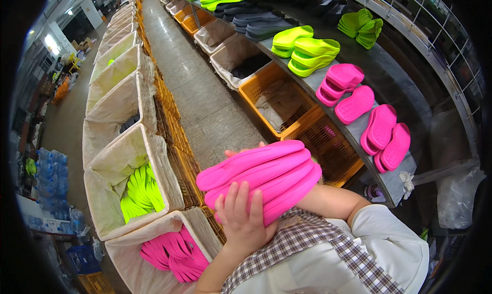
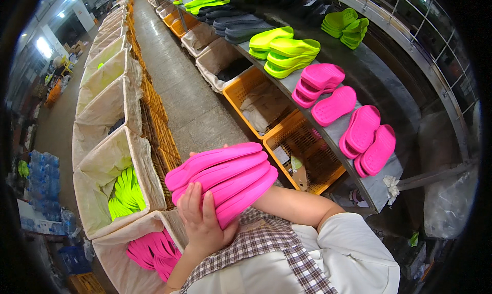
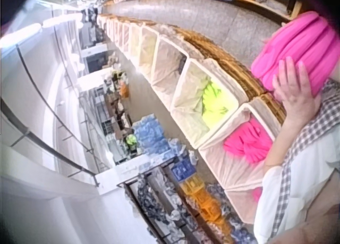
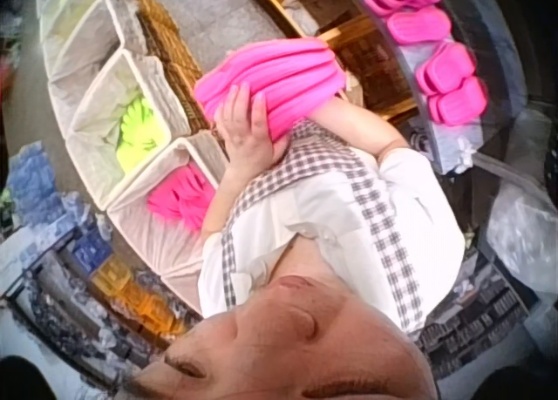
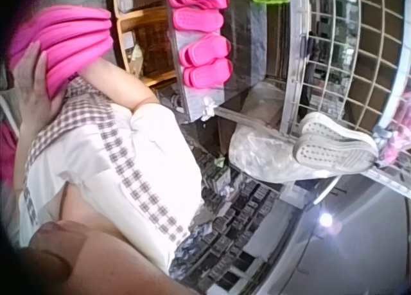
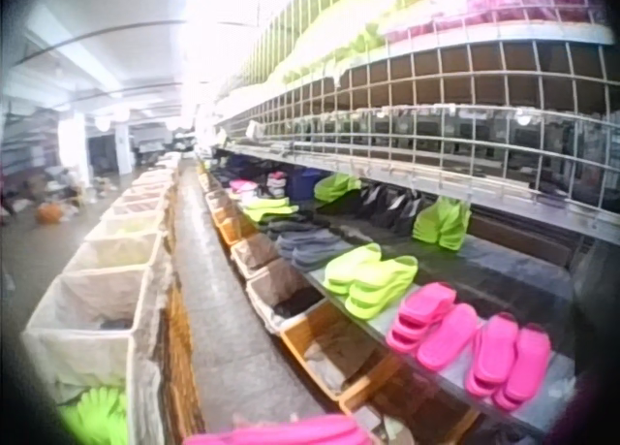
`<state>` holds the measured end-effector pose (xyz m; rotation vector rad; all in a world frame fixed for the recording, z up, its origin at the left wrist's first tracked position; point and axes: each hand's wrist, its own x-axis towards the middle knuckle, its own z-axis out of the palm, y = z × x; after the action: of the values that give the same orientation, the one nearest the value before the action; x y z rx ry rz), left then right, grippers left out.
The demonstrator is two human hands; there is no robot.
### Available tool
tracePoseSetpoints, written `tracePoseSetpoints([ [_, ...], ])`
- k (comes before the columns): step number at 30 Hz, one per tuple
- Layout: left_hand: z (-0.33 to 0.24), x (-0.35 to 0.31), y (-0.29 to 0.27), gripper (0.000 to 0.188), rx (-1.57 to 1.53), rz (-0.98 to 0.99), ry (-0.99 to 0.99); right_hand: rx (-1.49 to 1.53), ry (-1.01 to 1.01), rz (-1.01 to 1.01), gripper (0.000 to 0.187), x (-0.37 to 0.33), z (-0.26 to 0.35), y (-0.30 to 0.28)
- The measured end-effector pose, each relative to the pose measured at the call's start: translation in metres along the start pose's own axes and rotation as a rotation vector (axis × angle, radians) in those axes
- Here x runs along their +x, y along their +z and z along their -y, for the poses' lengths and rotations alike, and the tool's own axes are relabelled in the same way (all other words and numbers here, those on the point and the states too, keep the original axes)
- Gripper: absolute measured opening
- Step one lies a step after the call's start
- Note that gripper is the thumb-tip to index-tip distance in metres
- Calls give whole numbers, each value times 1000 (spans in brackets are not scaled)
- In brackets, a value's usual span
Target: The person picks up stacks of pink, green, and gray slippers from bins, inspects them, and places them on a shelf. The person repeats this process for multiple colors, organizing the slippers by color on the shelf.
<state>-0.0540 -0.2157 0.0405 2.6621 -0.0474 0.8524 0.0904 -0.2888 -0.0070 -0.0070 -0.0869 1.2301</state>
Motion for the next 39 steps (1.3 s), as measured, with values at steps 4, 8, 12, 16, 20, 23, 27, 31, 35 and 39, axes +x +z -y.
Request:
tracePoseSetpoints([
  [4,4,-1,-17,87,-52,205,-59,-6,61,-56,41,-18,-19,-16],
  [8,17,5,-28,81,-73,253,-108,10,81,-34,41,-26,-42,-44],
  [12,28,13,-37,80,-152,255,-183,26,95,20,41,-26,-57,-64],
  [16,31,19,-44,78,-109,337,-169,39,109,81,41,-24,-66,-73],
  [20,28,23,-50,76,-22,395,-136,51,132,137,41,-22,-72,-80],
  [23,26,26,-53,81,13,418,-128,55,152,165,41,-20,-75,-85],
  [27,22,30,-56,92,73,442,-83,60,177,187,40,-20,-78,-87],
  [31,18,31,-59,90,102,459,-82,61,198,198,40,-21,-80,-89],
  [35,17,31,-60,87,106,464,-96,69,214,206,40,-22,-79,-91],
  [39,16,27,-60,87,114,459,-122,65,227,217,40,-22,-79,-92],
])
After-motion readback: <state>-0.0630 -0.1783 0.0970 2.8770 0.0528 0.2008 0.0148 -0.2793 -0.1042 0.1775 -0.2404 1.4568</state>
